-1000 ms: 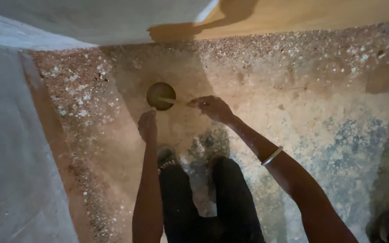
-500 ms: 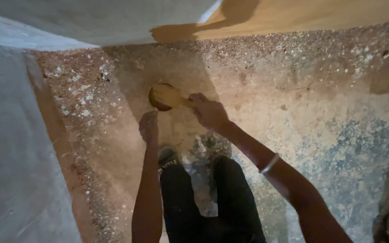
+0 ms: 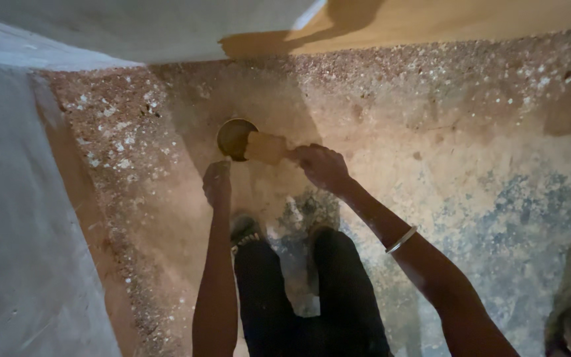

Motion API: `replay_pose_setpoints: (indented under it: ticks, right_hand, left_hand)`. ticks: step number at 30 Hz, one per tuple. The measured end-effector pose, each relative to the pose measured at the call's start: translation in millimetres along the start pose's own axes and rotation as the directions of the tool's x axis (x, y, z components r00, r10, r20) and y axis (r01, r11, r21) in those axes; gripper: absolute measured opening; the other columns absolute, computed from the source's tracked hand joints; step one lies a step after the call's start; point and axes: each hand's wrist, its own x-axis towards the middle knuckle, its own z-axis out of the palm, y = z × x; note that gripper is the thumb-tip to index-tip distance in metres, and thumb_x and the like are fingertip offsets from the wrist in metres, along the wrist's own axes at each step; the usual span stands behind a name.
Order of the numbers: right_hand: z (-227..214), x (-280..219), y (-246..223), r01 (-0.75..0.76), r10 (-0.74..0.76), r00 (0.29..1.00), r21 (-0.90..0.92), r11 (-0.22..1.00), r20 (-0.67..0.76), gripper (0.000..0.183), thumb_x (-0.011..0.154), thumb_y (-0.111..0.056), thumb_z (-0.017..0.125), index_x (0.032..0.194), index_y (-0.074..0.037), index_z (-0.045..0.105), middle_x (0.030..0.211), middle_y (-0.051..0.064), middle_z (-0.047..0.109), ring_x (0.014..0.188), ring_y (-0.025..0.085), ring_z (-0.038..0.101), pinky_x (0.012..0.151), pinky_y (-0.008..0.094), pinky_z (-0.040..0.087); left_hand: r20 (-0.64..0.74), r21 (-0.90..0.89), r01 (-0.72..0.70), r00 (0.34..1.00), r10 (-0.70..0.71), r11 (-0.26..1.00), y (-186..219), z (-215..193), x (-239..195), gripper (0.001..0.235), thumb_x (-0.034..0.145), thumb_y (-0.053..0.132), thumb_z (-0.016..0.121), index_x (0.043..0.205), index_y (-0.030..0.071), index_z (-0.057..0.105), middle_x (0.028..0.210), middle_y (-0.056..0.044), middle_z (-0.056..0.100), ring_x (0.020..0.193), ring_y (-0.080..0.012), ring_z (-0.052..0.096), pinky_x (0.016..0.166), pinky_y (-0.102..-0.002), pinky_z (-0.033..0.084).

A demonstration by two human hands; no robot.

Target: The person paints a wall with a brush, repeatedly dipping the brush into a small container on the floor to reload paint. The wall is partially painted in a light yellow color over a white base.

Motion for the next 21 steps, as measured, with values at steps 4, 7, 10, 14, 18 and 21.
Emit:
replay_pose_setpoints:
  ticks: [4, 7, 10, 14, 18, 21]
  right_hand:
    - [-24, -18, -9, -0.069, 0.068, 0.998, 0.035, 0.997, 0.016, 0.033, 0.100, -0.030, 0.058, 0.132, -0.028, 0.063, 0.123, 0.005, 0.070, 0.111, 0.027, 0.068, 0.090, 0.046, 0.056]
    - [-27, -23, -25, 0.288, -0.255, 0.931, 0.096, 0.953, -0.261, 0.034, 0.101, -0.026, 0.058, 0.134, -0.028, 0.064, 0.129, 0.007, 0.067, 0.110, 0.032, 0.066, 0.075, 0.045, 0.058]
    - [-2, -20, -37, -0.016, 0.012, 0.998, -0.064, 0.998, -0.066, 0.058, 0.098, -0.011, 0.052, 0.150, -0.036, 0.057, 0.123, 0.008, 0.066, 0.097, 0.029, 0.068, 0.080, 0.044, 0.058]
    - [43, -2, -29, 0.220, -0.406, 0.897, -0.619, 0.754, -0.175, 0.056, 0.095, -0.016, 0.063, 0.150, -0.017, 0.051, 0.130, 0.016, 0.060, 0.107, 0.031, 0.063, 0.074, 0.045, 0.055]
    - [64, -8, -4, 0.252, -0.578, 0.778, -0.720, 0.646, -0.246, 0.064, 0.089, -0.022, 0.063, 0.151, -0.014, 0.048, 0.134, 0.020, 0.058, 0.110, 0.033, 0.061, 0.080, 0.048, 0.053]
    - [63, -19, 10, 0.296, -0.515, 0.853, -0.727, 0.619, -0.091, 0.088, 0.068, -0.032, 0.062, 0.152, -0.014, 0.046, 0.135, 0.018, 0.058, 0.110, 0.032, 0.061, 0.078, 0.046, 0.054]
  left_hand:
    - [0.003, -0.170, -0.163, 0.986, 0.166, 0.972, -21, 3, 6, 0.020, 0.090, 0.030, 0.077, 0.095, 0.011, 0.077, 0.097, -0.004, 0.078, 0.093, -0.0205, 0.072, 0.080, -0.036, 0.056]
    - [0.009, -0.122, -0.358, 0.932, 0.362, 0.926, -40, 8, 19, 0.016, 0.096, 0.023, 0.070, 0.099, 0.010, 0.077, 0.101, -0.006, 0.078, 0.093, -0.0207, 0.072, 0.083, -0.036, 0.056]
    - [0.056, -0.026, -0.499, 0.864, 0.500, 0.866, -58, 10, 26, 0.016, 0.098, 0.018, 0.065, 0.102, 0.009, 0.078, 0.107, -0.007, 0.077, 0.096, -0.0203, 0.071, 0.084, -0.036, 0.056]
    - [0.074, -0.120, -0.318, 0.942, 0.328, 0.941, -54, 6, 24, 0.020, 0.096, 0.016, 0.062, 0.106, 0.012, 0.079, 0.105, -0.007, 0.078, 0.092, -0.0214, 0.070, 0.083, -0.036, 0.058]
    - [0.069, 0.037, -0.163, 0.985, 0.160, 0.986, -22, -4, 13, 0.019, 0.094, 0.027, 0.068, 0.105, 0.014, 0.078, 0.106, -0.008, 0.078, 0.096, -0.0206, 0.072, 0.087, -0.035, 0.057]
    - [0.083, 0.030, 0.063, 0.994, -0.065, 0.998, 3, -8, 4, 0.025, 0.090, 0.035, 0.073, 0.107, 0.017, 0.078, 0.107, -0.008, 0.077, 0.097, -0.0235, 0.071, 0.087, -0.039, 0.055]
